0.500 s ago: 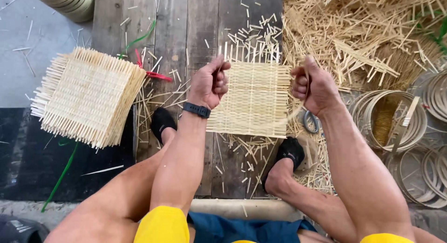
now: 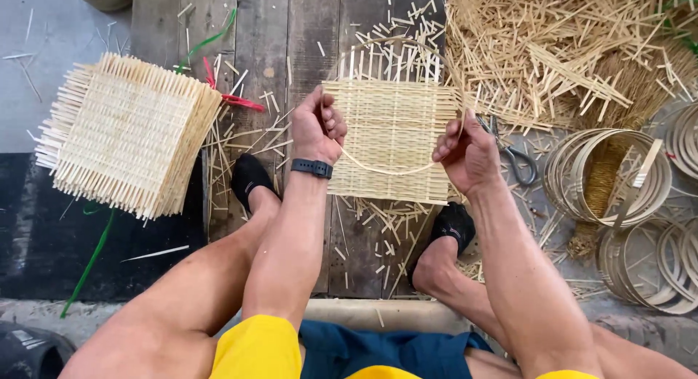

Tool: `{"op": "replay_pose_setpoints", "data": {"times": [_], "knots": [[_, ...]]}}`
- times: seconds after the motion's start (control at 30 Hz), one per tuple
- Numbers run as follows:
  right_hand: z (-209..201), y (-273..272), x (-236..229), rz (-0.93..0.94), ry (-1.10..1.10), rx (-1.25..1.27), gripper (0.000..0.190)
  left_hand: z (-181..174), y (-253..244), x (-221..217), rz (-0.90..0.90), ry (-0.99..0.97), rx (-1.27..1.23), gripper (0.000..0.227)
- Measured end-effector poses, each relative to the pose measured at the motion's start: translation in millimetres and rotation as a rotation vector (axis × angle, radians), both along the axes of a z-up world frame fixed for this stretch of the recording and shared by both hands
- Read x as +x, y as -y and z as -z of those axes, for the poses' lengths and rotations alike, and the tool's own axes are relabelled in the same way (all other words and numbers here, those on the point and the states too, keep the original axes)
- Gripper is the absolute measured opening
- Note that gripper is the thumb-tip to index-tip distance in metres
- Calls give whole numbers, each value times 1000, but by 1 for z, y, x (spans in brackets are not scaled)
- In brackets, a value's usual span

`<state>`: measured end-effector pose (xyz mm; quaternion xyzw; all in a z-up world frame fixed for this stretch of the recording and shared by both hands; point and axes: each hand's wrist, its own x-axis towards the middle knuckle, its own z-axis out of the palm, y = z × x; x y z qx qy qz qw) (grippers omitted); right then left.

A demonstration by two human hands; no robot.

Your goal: Weaving and cutting bamboo strips to construct a small circular basket.

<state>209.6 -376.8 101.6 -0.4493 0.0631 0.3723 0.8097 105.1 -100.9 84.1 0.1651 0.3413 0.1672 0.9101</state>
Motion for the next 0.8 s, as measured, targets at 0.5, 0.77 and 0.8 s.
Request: {"op": "replay_pose_setpoints", "data": {"times": [0.5, 0.77, 0.8], "knots": [[84, -16, 0, -146, 759, -1311, 17, 116, 1, -33, 376, -863, 1606, 31], [60, -17, 1, -122, 502, -1240, 19, 87, -1, -33, 446, -949, 1270, 22], [59, -16, 2, -121, 488, -1231, 18, 84, -3, -32, 471, -963, 1263, 22]]}}
